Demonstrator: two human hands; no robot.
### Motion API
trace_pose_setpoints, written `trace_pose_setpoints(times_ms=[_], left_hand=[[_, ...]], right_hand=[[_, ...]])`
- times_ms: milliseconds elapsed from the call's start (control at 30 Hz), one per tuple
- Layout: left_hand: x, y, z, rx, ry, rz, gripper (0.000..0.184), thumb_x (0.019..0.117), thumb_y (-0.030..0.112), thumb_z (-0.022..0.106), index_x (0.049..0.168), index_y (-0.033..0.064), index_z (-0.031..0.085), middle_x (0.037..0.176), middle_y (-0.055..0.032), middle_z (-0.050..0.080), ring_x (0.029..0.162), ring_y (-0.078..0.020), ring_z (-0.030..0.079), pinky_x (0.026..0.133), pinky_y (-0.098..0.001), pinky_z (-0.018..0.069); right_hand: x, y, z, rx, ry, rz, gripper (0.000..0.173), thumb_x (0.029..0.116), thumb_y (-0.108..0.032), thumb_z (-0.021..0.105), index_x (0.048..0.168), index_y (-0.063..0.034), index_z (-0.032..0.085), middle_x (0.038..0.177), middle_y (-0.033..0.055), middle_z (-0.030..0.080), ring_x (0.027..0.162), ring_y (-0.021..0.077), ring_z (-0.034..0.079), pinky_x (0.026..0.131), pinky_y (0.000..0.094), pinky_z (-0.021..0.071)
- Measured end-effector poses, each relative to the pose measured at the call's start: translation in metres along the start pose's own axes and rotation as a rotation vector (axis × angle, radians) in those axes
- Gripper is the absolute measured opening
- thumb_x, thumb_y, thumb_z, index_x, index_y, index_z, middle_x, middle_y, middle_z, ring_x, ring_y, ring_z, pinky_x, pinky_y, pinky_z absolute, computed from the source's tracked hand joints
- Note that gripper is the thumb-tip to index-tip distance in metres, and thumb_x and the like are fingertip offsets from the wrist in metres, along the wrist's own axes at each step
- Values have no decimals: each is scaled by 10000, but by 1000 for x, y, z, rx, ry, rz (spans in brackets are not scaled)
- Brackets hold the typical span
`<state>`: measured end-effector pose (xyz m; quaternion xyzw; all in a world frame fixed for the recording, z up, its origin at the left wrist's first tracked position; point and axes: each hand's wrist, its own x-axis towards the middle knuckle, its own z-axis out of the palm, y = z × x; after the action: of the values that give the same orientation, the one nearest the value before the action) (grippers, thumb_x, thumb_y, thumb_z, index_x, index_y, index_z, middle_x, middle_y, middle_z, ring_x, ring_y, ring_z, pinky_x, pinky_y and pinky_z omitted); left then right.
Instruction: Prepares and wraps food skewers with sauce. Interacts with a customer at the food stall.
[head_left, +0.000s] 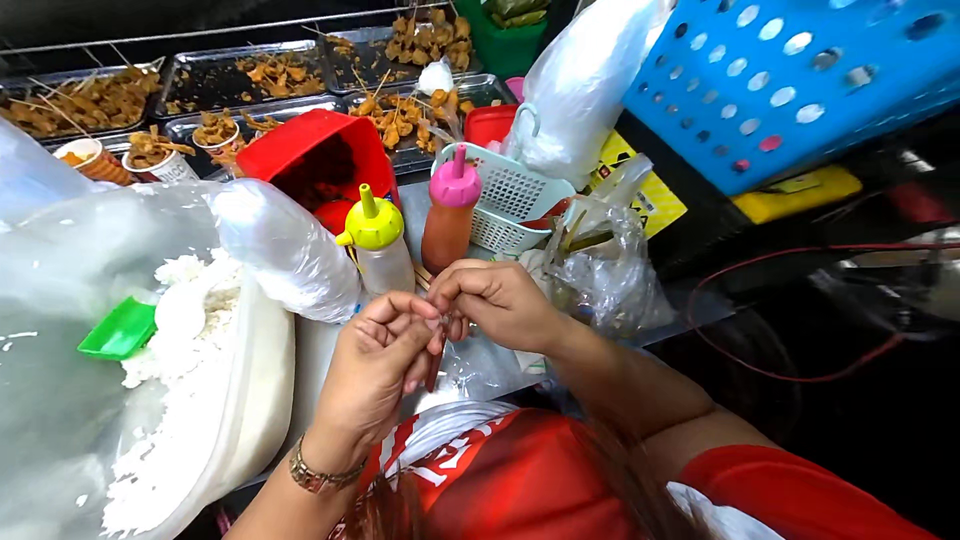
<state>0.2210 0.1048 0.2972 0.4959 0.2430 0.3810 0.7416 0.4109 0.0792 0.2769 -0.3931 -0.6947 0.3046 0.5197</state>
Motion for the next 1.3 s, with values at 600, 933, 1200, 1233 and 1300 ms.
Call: trace_pose_setpoints(times_ms=[600,933,1200,1233,1300], left_hand=[[-16,18,1,-300,-168,10,165,919,-17,653,893,146,644,676,18,617,514,13,522,476,-120,426],[-2,7,-20,212,-348,281,242,1065,237,554,1302,186,544,913,24,717,739,-42,689,684,-188,588],[9,-71,-57,1523,-527,290,254,926,286,733,1035,60,770,1058,-169,717,1056,-395,663,891,-554,538],[10,-76,-58,1570,-554,242,273,923,302,738,1059,66,769,1077,-170,710,1084,-401,646,905,-558,520],[12,-81,-60,1585,-564,182,273,942,296,721,1092,73,766,1102,-175,700,1103,-400,633,925,-551,499]], right_hand=[[-34,19,14,-226,-9,-364,183,1013,-65,614,990,63,742,1035,167,739,1031,133,700,957,196,530],[-24,-18,-51,-500,117,-245,167,990,-114,640,962,13,745,1009,74,730,916,50,690,832,200,587],[14,-29,-143,-786,622,-54,233,1022,-143,618,1076,76,678,1025,135,676,824,86,700,775,244,612],[18,-19,-143,-817,609,65,246,1026,-143,605,1093,84,675,1037,176,680,831,138,707,789,288,612],[24,5,-146,-871,552,286,255,1035,-139,591,1113,85,682,1092,236,684,893,268,712,852,417,594]])
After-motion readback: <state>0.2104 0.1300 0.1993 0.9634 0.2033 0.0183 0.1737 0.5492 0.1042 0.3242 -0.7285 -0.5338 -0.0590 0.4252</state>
